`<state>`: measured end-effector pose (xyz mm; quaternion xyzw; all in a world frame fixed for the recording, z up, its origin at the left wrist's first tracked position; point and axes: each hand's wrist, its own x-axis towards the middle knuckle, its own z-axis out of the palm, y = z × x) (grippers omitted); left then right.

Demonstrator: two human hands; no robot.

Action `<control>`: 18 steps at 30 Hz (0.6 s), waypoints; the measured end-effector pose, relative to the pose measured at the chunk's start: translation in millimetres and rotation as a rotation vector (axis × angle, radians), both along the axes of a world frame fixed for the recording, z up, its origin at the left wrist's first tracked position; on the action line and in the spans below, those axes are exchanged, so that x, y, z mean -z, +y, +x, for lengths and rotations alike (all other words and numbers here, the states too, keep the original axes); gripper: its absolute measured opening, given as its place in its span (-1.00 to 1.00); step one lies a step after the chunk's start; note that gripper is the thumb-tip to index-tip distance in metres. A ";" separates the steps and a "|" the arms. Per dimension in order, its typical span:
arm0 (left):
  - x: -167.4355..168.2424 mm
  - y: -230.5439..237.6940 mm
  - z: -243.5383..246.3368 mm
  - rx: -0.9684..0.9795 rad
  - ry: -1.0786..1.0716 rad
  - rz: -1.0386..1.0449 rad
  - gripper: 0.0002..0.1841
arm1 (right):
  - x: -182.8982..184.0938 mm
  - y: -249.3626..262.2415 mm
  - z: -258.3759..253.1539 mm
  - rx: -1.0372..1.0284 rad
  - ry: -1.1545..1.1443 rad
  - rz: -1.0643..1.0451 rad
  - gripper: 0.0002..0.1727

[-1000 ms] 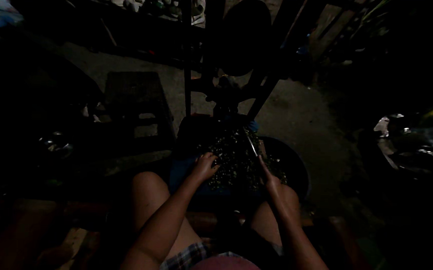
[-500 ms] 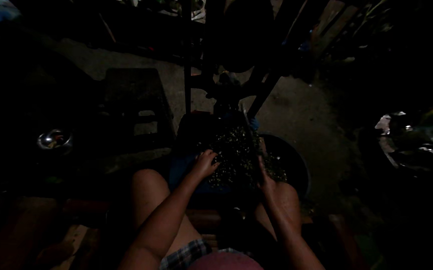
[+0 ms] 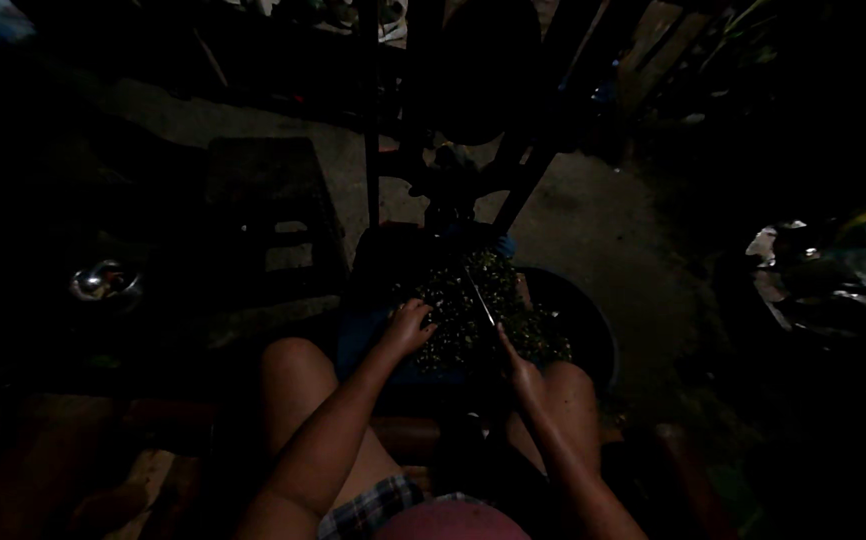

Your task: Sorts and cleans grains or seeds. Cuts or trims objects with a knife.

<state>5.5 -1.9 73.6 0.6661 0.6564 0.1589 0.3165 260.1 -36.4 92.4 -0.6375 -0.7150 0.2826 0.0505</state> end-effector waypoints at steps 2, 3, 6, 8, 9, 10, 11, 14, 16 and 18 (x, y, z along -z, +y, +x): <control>-0.9 0.2 -0.2 0.001 0.005 0.007 -0.53 | -12.5 -1.5 1.0 -0.003 0.058 0.124 -0.24; -1.6 0.9 -0.2 0.001 0.003 0.016 -0.53 | -17.1 -4.3 1.0 -0.005 0.103 0.208 -0.25; -1.7 -0.1 -0.2 0.002 0.001 0.015 -0.53 | -15.1 -12.5 0.5 0.016 0.137 0.201 -0.26; 0.2 0.9 0.5 0.005 0.005 0.016 -0.53 | 4.4 -11.9 4.0 0.042 0.104 0.052 -0.19; 1.1 1.1 0.5 0.007 0.008 0.015 -0.53 | 8.9 -10.8 5.0 0.044 0.082 0.003 -0.17; 0.7 1.2 0.2 0.009 0.013 0.012 -0.53 | 6.5 -7.9 4.9 0.049 0.063 -0.025 -0.17; 0.1 0.9 0.1 0.010 0.013 0.011 -0.53 | 2.1 -4.9 4.9 0.048 0.051 -0.019 -0.19; -2.7 -0.1 0.0 0.016 0.011 0.004 -0.53 | -11.9 -4.2 3.7 0.010 0.096 0.189 -0.24; -3.9 -0.1 0.1 0.012 0.008 0.003 -0.53 | -15.5 -8.5 0.2 -0.009 0.158 0.287 -0.25; -3.8 0.7 0.8 0.006 0.004 -0.013 -0.52 | -12.9 -13.4 -3.7 -0.007 0.116 0.188 -0.24</control>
